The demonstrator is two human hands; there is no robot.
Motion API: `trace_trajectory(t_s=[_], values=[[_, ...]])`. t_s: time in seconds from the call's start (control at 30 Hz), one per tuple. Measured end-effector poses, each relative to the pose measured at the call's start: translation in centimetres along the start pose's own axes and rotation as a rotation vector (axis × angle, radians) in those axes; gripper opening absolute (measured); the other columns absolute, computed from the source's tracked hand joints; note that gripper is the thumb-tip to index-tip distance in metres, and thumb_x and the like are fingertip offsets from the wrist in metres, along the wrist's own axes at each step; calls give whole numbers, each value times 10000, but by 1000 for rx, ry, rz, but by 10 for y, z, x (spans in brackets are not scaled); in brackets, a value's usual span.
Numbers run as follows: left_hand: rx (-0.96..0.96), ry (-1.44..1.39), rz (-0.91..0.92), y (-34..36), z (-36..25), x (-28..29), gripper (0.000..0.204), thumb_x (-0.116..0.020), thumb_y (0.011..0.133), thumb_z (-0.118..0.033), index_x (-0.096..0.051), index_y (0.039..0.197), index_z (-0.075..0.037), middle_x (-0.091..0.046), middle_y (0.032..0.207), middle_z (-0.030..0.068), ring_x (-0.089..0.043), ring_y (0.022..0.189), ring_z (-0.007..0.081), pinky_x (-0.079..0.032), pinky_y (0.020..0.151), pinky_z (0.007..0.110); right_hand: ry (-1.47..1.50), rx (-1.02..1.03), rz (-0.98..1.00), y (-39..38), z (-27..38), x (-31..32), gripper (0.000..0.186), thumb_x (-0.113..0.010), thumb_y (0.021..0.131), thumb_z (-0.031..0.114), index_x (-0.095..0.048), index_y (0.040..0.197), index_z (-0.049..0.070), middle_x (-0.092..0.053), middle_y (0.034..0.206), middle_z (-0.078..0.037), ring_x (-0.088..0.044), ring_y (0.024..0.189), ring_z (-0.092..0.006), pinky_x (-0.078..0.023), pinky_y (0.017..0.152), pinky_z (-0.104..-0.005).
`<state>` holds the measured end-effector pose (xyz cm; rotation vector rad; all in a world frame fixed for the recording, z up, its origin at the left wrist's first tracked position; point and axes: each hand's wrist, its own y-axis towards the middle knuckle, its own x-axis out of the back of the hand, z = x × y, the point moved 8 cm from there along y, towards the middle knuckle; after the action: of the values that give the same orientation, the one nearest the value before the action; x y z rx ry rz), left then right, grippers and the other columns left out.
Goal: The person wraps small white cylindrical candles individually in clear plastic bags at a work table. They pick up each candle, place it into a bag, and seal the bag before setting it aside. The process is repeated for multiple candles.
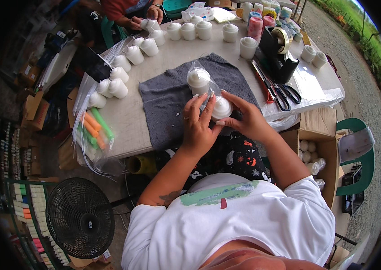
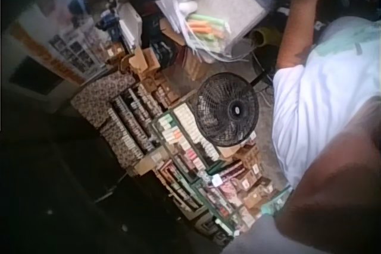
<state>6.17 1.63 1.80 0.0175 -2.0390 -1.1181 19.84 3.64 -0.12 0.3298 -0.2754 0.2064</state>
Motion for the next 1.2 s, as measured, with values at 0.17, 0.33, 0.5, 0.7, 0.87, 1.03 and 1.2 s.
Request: trace_trajectory(t_s=[0.17,0.33,0.5,0.7,0.87,1.03,1.2], values=[[-46,-44,-27,0,1,0,610,-763,722,-142,-548,1281,-23,-551,1199,121,-503,1167,297,-389,1013,419,-368,156,-127,-3,22,1,599,-813,712,170,-570,1236,9,-634,1143,-186,-635,1044,-301,-502,886,-350],[-184,-16,-90,-7,-4,-3,525,-760,748,-117,-582,1228,1,-563,1165,115,-535,1142,294,-433,978,408,-499,285,-279,-18,18,-4,498,-789,730,143,-596,1171,12,-634,1118,-192,-628,1016,-353,-518,848,-387],[-13,-95,-150,-9,3,8,676,-768,756,-106,-448,1335,33,-485,1217,182,-544,1107,335,-443,967,428,-387,224,-328,-15,27,7,590,-778,729,92,-537,1263,30,-575,1228,-204,-605,1078,-348,-517,874,-372],[114,-163,21,-12,13,-8,680,-676,835,-51,-317,1402,61,-447,1209,239,-561,1075,374,-508,883,401,-339,214,-62,6,18,-14,664,-770,733,69,-480,1330,71,-475,1336,-207,-553,1149,-367,-506,914,-388],[254,-288,178,-29,31,-22,696,-664,843,-63,-279,1404,86,-394,1323,313,-525,1148,427,-502,909,411,-338,244,-195,-3,17,-20,671,-752,745,47,-461,1348,75,-463,1319,-219,-532,1166,-388,-507,919,-398],[140,-148,173,-7,7,11,752,-641,837,-50,-192,1418,111,-362,1352,388,-465,1221,476,-469,971,432,-317,179,-248,0,24,-15,713,-758,716,2,-459,1360,71,-463,1355,-188,-493,1237,-354,-469,971,-380],[232,-152,198,-16,10,-11,761,-639,829,-47,-192,1427,100,-393,1348,363,-513,1175,457,-485,943,429,-451,174,-166,4,23,-21,659,-745,717,1,-504,1324,84,-510,1314,-178,-513,1225,-346,-486,948,-385]])
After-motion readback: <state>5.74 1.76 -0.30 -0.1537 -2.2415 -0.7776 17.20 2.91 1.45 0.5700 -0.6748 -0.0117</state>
